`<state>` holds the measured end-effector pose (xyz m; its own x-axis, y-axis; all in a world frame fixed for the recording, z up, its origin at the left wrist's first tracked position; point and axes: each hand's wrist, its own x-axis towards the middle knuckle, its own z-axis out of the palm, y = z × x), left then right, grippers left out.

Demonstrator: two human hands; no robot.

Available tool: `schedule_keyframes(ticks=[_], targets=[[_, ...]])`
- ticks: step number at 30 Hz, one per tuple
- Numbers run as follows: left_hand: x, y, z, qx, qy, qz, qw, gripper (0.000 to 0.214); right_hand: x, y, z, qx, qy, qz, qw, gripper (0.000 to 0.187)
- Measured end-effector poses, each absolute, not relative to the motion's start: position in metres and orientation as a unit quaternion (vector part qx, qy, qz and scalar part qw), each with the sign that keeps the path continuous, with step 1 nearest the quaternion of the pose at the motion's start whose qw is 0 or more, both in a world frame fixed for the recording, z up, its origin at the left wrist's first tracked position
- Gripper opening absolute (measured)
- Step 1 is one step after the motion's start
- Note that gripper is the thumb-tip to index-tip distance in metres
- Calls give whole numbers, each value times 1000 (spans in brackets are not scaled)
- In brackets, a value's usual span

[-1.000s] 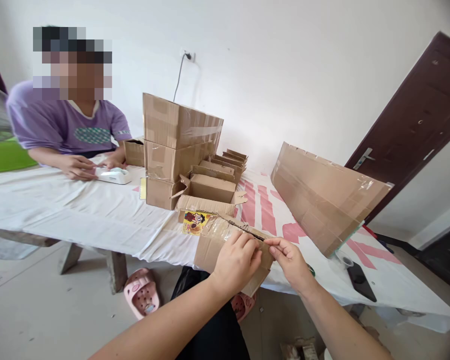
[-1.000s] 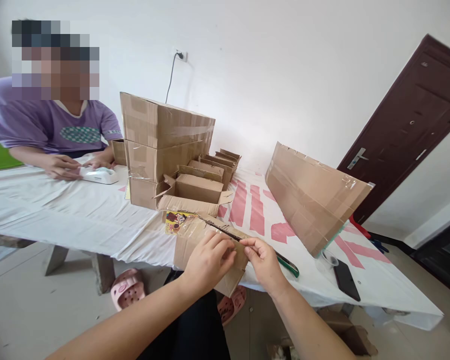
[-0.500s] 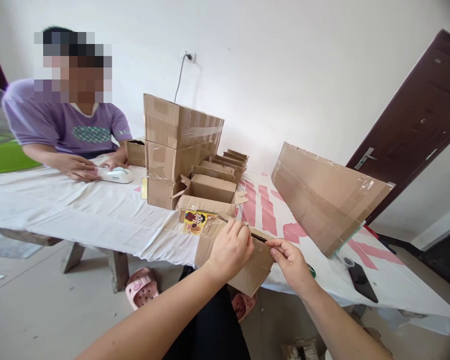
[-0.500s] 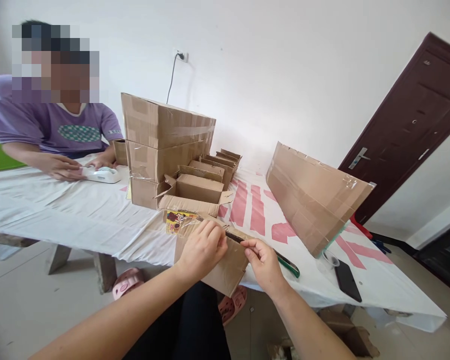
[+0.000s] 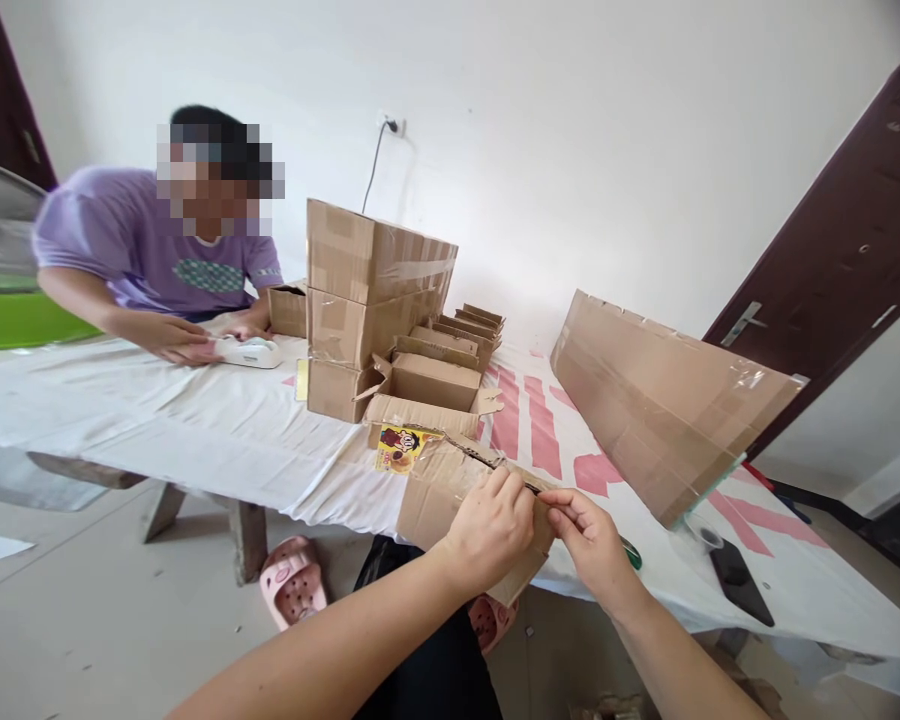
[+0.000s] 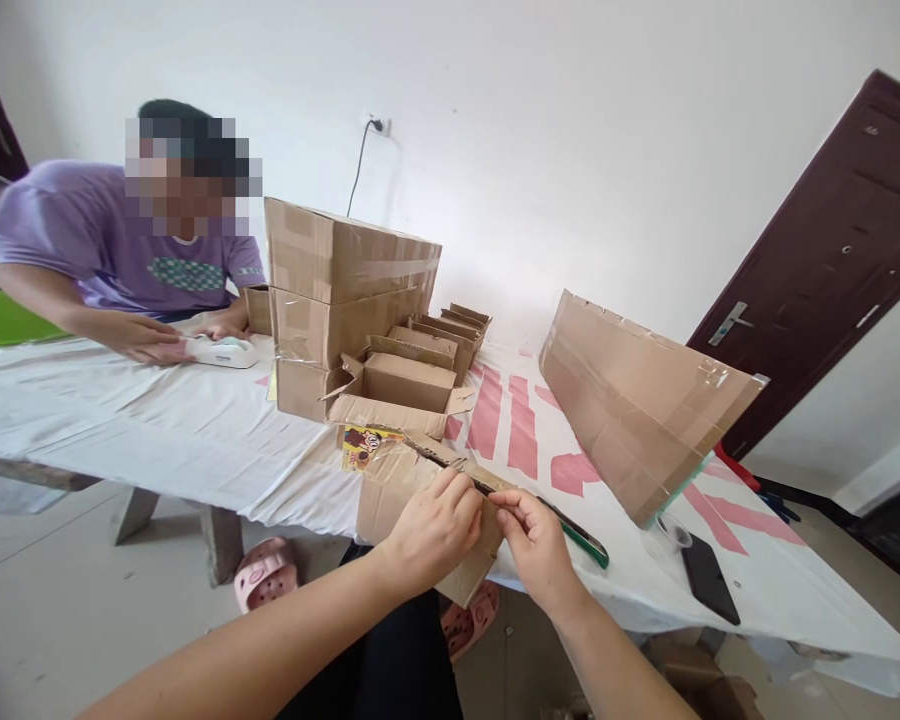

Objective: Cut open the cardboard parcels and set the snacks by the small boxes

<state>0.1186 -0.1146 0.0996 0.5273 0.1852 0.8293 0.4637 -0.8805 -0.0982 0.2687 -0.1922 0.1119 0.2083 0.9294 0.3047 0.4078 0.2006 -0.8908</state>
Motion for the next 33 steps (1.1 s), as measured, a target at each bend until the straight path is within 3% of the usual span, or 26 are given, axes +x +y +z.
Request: schedule_keyframes(ticks=[7,13,20,27,33], targets=[[97,-99,117,-817,-280,-487,129,16,269,-193,110,-588,-569,253,516,37],[102,-120,108,-853,-205,-476,61,7,268,-194,110,-575,-561,269,531,36],[113,-124,99,-864,-171,-454,131,18,268,-198,106,-579,-559,277,525,37],[106,-112,107,-859,-230,-437,137,11,264,-200,105,-595,-561,245,521,38],[83,-98,108,-803,-299,-516,-9,12,269,-196,97,-611,-558,221,516,39]])
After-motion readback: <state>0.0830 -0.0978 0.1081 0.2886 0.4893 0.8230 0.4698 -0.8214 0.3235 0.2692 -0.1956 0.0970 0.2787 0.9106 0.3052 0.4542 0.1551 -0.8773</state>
